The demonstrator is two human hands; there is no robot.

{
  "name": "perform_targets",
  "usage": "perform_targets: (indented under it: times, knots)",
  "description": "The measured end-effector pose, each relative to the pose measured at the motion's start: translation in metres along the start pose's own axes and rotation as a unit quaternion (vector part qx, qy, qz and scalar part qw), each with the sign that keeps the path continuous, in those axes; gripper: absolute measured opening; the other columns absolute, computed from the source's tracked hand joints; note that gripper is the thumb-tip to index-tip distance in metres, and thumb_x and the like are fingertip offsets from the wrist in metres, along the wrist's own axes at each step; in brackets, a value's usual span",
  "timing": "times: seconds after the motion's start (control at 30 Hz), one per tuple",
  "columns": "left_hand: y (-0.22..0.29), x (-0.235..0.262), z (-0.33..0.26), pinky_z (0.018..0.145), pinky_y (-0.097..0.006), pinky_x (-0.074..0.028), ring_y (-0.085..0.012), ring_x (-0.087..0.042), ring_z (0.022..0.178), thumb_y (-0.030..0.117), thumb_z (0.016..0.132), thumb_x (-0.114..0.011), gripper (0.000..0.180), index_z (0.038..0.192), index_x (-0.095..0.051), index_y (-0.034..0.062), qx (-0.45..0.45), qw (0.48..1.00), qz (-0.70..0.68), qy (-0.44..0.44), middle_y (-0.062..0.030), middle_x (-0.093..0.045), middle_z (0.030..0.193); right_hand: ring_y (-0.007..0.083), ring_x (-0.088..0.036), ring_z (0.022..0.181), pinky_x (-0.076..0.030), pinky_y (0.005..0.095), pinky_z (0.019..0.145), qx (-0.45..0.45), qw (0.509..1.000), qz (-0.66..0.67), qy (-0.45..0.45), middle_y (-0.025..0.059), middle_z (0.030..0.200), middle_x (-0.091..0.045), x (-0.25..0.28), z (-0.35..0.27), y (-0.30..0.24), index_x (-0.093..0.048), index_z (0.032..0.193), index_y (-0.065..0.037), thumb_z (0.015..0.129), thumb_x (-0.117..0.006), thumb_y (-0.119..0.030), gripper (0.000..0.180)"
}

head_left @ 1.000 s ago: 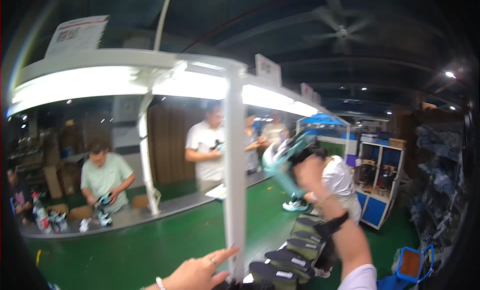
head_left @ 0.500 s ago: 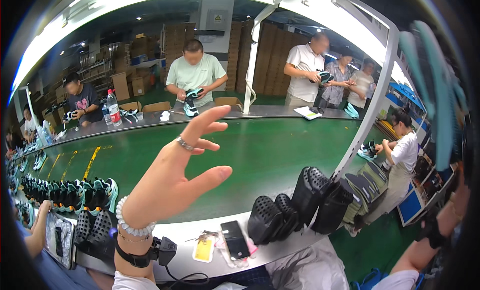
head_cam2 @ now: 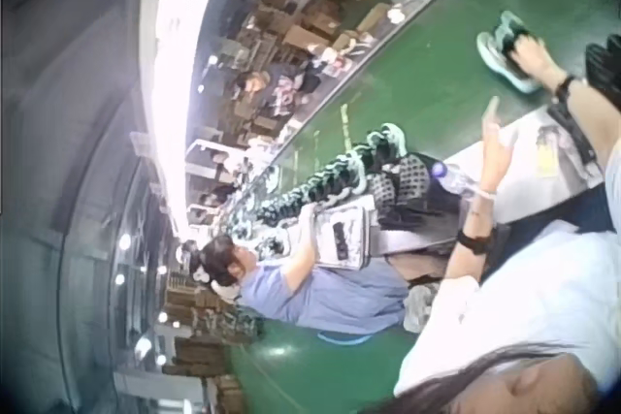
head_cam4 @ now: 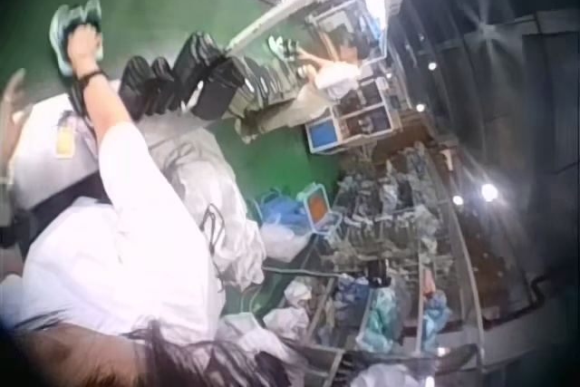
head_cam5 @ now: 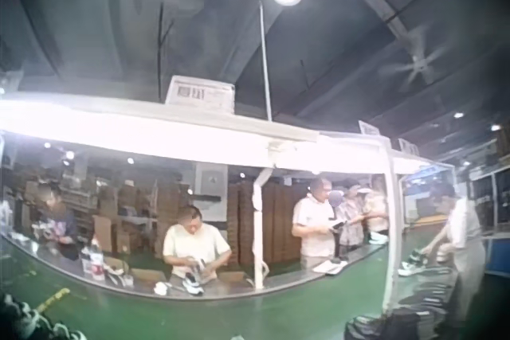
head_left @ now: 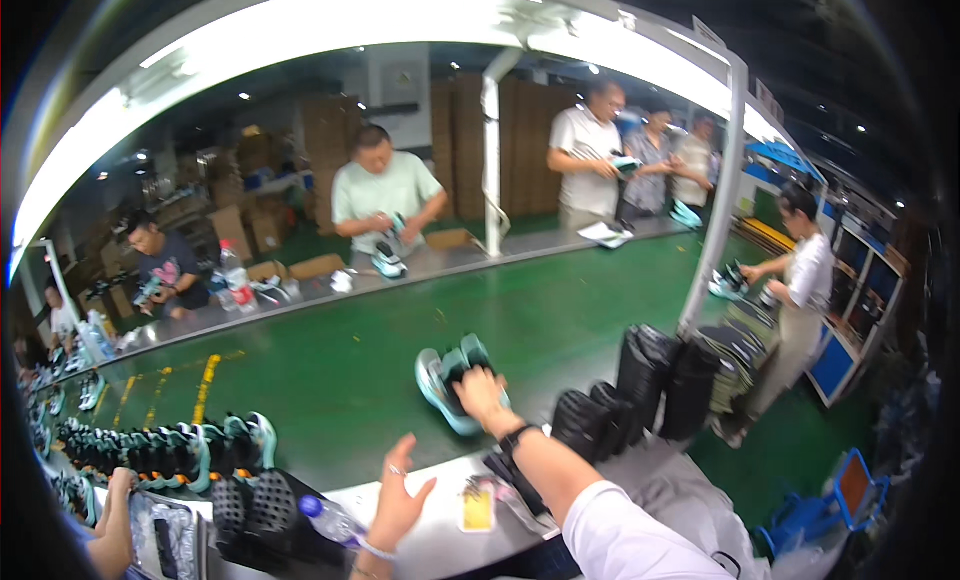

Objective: Inspecting and organizing finished sneakers on a factory production line.

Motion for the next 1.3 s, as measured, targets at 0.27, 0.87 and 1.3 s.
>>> perform_targets:
  times: [0.27, 0.87, 1.3]
  knots:
    - [-0.07, -0.05, 0.009, 0.096, -0.041, -0.041, -0.0396, -0.046, 0.118, 0.019, 0.076, -0.068, 0.069, 0.136, -0.034, 0.0138, 0.071, 0.996, 0.024, -0.052, -0.0219, -0.038, 0.136, 0.0297, -0.059, 0.096, -0.046, 0.0436, 0.083, 0.136, 0.979, 0.153, -0.004, 0.0123, 0.104, -0.061, 0.054, -0.04, 0.02, -0.066, 0.098, -0.01, 0.084, -0.058, -0.036, 0.031]
    - [-0.13, -0.131, 0.09, 0.091, -0.042, -0.045, -0.0431, -0.053, 0.106, 0.022, 0.078, -0.063, 0.031, 0.109, -0.059, 0.0143, 0.119, 0.985, 0.112, 0.057, -0.0291, -0.033, 0.134, 0.0343, -0.063, 0.07, -0.049, 0.0404, 0.062, 0.002, 0.99, -0.137, 0.034, 0.0217, 0.076, -0.063, 0.204, -0.116, 0.144, -0.065, 0.082, -0.001, 0.081, -0.064, -0.047, 0.046]
    - [-0.162, -0.116, 0.078, 0.089, -0.041, -0.047, -0.0382, -0.057, 0.102, 0.012, 0.075, -0.061, 0.034, 0.109, -0.06, 0.0175, 0.115, 0.985, 0.088, 0.092, -0.0226, -0.039, 0.136, 0.0236, -0.067, 0.062, -0.055, 0.0338, 0.061, 0.089, 0.965, 0.082, -0.234, 0.0145, 0.067, -0.066, 0.017, 0.005, -0.013, -0.066, 0.075, 0.002, 0.069, -0.075, -0.035, 0.038]
Point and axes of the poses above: each hand's wrist, its own z-axis towards the middle knuckle, its own x-axis out of the back of the hand, y = z × x, the point moved 6 cm from there along z, towards the middle knuckle
